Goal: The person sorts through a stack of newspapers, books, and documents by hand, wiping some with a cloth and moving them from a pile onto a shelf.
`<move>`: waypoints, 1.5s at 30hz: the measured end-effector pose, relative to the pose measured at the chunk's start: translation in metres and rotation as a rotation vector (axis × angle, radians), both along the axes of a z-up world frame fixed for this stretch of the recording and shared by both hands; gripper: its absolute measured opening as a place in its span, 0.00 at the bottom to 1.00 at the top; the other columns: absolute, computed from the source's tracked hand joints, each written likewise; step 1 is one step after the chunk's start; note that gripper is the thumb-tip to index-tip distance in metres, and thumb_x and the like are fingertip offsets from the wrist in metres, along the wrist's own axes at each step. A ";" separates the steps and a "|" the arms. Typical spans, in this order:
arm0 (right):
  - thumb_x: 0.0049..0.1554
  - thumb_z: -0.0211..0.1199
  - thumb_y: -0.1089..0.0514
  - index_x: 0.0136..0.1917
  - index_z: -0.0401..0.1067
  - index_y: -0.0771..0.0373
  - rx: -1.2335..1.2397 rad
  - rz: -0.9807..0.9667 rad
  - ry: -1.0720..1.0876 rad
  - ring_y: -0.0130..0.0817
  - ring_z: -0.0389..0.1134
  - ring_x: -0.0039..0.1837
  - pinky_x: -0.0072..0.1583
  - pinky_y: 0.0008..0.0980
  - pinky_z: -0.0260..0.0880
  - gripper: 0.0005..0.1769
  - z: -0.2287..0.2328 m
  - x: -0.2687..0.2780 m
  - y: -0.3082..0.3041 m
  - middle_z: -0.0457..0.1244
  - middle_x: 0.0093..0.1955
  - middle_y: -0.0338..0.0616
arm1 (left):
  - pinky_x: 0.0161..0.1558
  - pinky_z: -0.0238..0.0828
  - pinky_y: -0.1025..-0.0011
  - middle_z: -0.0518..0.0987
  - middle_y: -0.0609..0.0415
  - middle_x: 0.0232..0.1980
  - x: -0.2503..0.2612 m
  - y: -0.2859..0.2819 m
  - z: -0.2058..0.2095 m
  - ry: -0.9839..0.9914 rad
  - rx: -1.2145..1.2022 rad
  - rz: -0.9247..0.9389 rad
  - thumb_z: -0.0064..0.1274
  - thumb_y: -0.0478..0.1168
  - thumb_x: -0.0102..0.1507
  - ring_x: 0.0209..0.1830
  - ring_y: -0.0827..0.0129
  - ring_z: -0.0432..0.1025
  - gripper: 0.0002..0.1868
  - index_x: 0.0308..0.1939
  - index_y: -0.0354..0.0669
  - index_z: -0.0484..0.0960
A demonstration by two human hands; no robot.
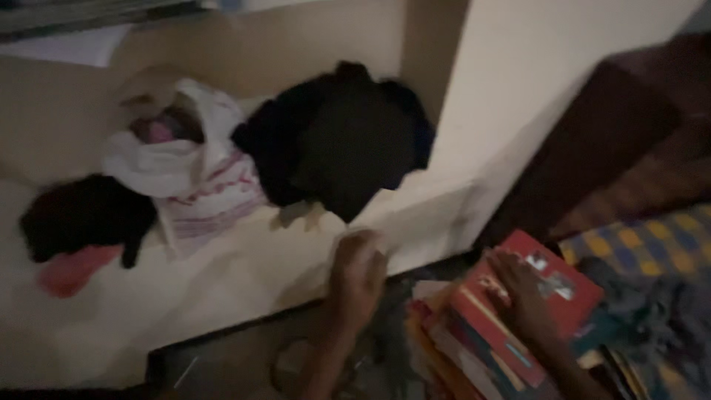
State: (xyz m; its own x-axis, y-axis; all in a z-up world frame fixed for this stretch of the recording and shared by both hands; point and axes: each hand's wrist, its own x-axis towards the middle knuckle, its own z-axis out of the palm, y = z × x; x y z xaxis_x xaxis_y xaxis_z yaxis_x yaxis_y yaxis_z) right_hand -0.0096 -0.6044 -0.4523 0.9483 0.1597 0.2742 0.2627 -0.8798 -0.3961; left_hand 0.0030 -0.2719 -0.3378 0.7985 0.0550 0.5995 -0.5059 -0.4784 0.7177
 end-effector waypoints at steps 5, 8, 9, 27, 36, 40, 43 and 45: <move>0.60 0.51 0.45 0.86 0.38 0.53 -0.287 0.030 0.378 0.54 0.26 0.85 0.76 0.58 0.31 0.46 -0.106 -0.069 -0.042 0.30 0.89 0.46 | 0.59 0.68 0.53 0.73 0.36 0.63 -0.033 -0.133 -0.127 0.498 0.060 -0.313 0.61 0.39 0.61 0.63 0.43 0.68 0.29 0.65 0.37 0.73; 0.63 0.48 0.40 0.84 0.34 0.51 -0.217 0.048 0.377 0.53 0.24 0.86 0.78 0.58 0.26 0.44 -0.114 -0.080 -0.052 0.28 0.87 0.45 | 0.62 0.65 0.52 0.72 0.34 0.63 -0.036 -0.173 -0.207 0.484 0.154 -0.242 0.66 0.41 0.57 0.65 0.41 0.66 0.36 0.66 0.37 0.69; 0.63 0.47 0.41 0.84 0.33 0.53 -0.202 0.094 0.319 0.55 0.24 0.85 0.77 0.58 0.26 0.44 -0.114 -0.080 -0.055 0.28 0.87 0.48 | 0.63 0.66 0.53 0.73 0.35 0.62 -0.035 -0.186 -0.232 0.475 0.171 -0.176 0.68 0.43 0.55 0.65 0.42 0.66 0.37 0.65 0.38 0.69; 0.53 0.74 0.47 0.51 0.70 0.76 0.135 -0.364 -0.301 0.60 0.66 0.48 0.47 0.50 0.67 0.29 -0.139 -0.074 -0.174 0.64 0.45 0.62 | 0.66 0.59 0.54 0.65 0.40 0.71 -0.067 -0.247 -0.201 0.658 0.528 0.078 0.70 0.37 0.54 0.70 0.45 0.60 0.42 0.68 0.34 0.65; 0.52 0.69 0.52 0.32 0.70 0.68 0.703 -0.289 0.304 0.33 0.61 0.33 0.38 0.39 0.60 0.18 -0.190 -0.061 -0.188 0.63 0.30 0.47 | 0.68 0.58 0.58 0.63 0.39 0.74 -0.073 -0.251 -0.221 0.571 0.656 0.130 0.65 0.35 0.56 0.75 0.49 0.56 0.36 0.67 0.33 0.68; 0.51 0.71 0.55 0.38 0.74 0.70 1.030 -0.437 0.333 0.34 0.62 0.37 0.40 0.41 0.62 0.15 -0.172 -0.060 -0.180 0.64 0.35 0.44 | 0.70 0.59 0.57 0.66 0.40 0.72 -0.062 -0.255 -0.243 0.412 0.690 0.212 0.61 0.34 0.63 0.75 0.49 0.58 0.27 0.65 0.35 0.72; 0.55 0.69 0.55 0.52 0.73 0.72 1.145 -0.488 0.477 0.36 0.66 0.45 0.46 0.43 0.66 0.19 -0.159 -0.067 -0.166 0.66 0.46 0.47 | 0.69 0.57 0.57 0.66 0.44 0.72 -0.068 -0.250 -0.231 0.496 0.725 0.176 0.63 0.35 0.57 0.74 0.51 0.57 0.31 0.63 0.37 0.72; 0.59 0.63 0.52 0.66 0.66 0.69 1.174 -0.234 0.431 0.36 0.68 0.53 0.51 0.42 0.69 0.27 -0.160 -0.075 -0.148 0.66 0.56 0.47 | 0.70 0.57 0.57 0.67 0.46 0.72 -0.072 -0.251 -0.213 0.596 0.719 0.147 0.63 0.37 0.57 0.74 0.52 0.58 0.31 0.63 0.40 0.72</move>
